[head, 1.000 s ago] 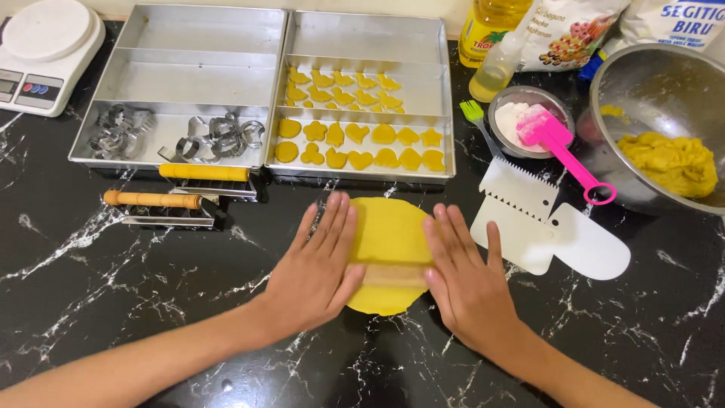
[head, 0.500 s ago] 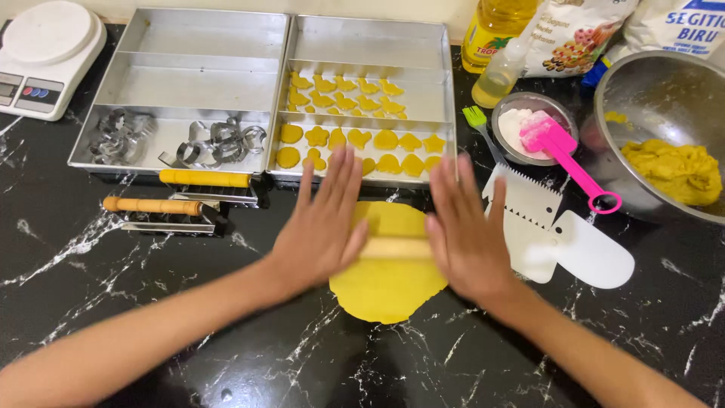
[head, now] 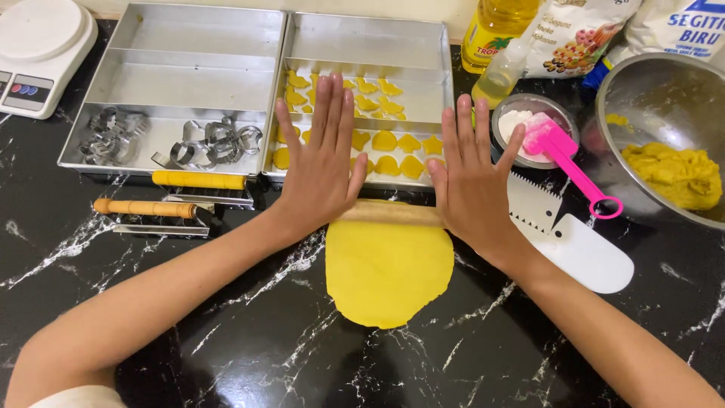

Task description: Rolling out pastry dough on a workspace and preparing it for cutting into shapes.

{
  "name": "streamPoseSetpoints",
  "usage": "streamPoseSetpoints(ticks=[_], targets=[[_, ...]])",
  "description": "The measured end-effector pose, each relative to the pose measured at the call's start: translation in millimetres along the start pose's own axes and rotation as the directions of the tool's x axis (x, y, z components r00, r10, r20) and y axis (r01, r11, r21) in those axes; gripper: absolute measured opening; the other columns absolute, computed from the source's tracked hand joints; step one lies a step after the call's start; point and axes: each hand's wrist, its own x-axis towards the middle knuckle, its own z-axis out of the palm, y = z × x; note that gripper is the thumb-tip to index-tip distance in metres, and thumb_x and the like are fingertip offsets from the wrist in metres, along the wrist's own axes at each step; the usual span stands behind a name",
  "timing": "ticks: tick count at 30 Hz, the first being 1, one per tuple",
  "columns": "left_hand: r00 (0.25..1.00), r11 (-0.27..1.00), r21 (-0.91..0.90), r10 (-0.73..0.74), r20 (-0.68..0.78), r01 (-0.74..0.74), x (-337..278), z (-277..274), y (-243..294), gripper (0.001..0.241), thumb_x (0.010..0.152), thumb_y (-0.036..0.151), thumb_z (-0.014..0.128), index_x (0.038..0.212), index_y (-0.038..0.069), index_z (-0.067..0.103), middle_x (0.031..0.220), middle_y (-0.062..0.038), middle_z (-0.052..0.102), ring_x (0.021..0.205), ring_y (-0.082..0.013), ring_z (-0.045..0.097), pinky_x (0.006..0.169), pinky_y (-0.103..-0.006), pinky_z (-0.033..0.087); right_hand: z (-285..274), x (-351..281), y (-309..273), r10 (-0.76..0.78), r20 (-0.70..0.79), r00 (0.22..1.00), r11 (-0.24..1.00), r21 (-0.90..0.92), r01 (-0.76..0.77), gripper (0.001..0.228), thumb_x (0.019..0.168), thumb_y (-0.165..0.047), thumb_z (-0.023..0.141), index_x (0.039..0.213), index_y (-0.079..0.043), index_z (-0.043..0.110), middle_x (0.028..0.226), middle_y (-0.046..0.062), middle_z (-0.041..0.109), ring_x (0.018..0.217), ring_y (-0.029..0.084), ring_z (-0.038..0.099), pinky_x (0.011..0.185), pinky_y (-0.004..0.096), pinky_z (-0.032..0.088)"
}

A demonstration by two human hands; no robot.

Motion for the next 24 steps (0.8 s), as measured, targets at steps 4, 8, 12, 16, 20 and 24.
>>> streamPoseSetpoints(ticks=[4, 8, 12, 16, 20, 24], targets=[[1.000, 0.999, -0.049, -0.010, -0.009, 0.009, -21, -6, 8, 0.079, 0.108, 0.037, 0.042, 0.162, -0.015, 0.016, 0.172, -0.028, 0.010, 0.160, -0.0366, 0.000, 0.121, -0.0710, -0.004, -3, -17, -8, 0.012, 0.000, 1.000, 1.000, 0.026, -0.012, 0.062, 0.109, -0.025, 0.043, 0.162, 0.004, 0.026, 0.172, 0.024, 0.020, 0.161, 0.037, 0.010, 0.120, 0.071, -0.001], [0.989, 0.976, -0.204, 0.096, 0.109, -0.073, -74, -24, 29, 0.078, 0.104, 0.039, 0.041, 0.157, -0.014, 0.020, 0.169, -0.028, 0.012, 0.159, -0.0351, 0.004, 0.121, -0.0690, 0.003, -20, -70, -27, -0.095, 0.075, 0.993, 0.988, 0.127, 0.085, 0.066, 0.105, -0.026, 0.043, 0.160, 0.005, 0.025, 0.169, 0.023, 0.020, 0.159, 0.034, 0.012, 0.121, 0.068, 0.002], [0.981, 0.949, -0.296, 0.151, 0.123, -0.109, -92, -33, 32, 0.075, 0.103, 0.037, 0.041, 0.157, -0.012, 0.020, 0.169, -0.027, 0.015, 0.160, -0.0337, 0.005, 0.122, -0.0677, 0.005, -29, -88, -35, -0.163, 0.087, 0.983, 0.983, 0.103, 0.154, 0.063, 0.104, -0.026, 0.043, 0.159, -0.003, 0.025, 0.169, 0.015, 0.022, 0.160, 0.027, 0.015, 0.123, 0.066, 0.004], [0.987, 0.976, -0.204, 0.105, 0.118, -0.079, -54, -13, 16, 0.076, 0.103, 0.038, 0.042, 0.158, -0.010, 0.020, 0.169, -0.025, 0.013, 0.159, -0.0341, 0.005, 0.121, -0.0684, 0.003, -12, -49, -17, -0.114, 0.152, 0.982, 0.988, 0.123, 0.095, 0.065, 0.103, -0.026, 0.042, 0.160, -0.002, 0.024, 0.169, 0.016, 0.020, 0.158, 0.030, 0.014, 0.120, 0.066, 0.002], [0.999, 0.982, -0.185, 0.049, 0.022, -0.044, -13, 5, -2, 0.080, 0.107, 0.042, 0.042, 0.161, -0.011, 0.014, 0.171, -0.027, 0.008, 0.160, -0.0376, 0.002, 0.120, -0.0720, -0.002, 12, -6, 7, -0.076, 0.058, 0.995, 0.995, 0.072, 0.072, 0.067, 0.105, -0.030, 0.042, 0.161, 0.001, 0.022, 0.170, 0.022, 0.015, 0.159, 0.038, 0.009, 0.120, 0.069, 0.000], [0.999, 0.987, -0.154, 0.042, 0.027, -0.038, -6, 13, -8, 0.080, 0.110, 0.042, 0.041, 0.162, -0.011, 0.012, 0.172, -0.027, 0.007, 0.160, -0.0379, 0.001, 0.119, -0.0715, -0.006, 20, 6, 17, -0.062, 0.070, 0.996, 0.992, 0.116, 0.054, 0.065, 0.108, -0.028, 0.042, 0.162, 0.002, 0.022, 0.170, 0.028, 0.013, 0.159, 0.043, 0.005, 0.117, 0.072, -0.001]])
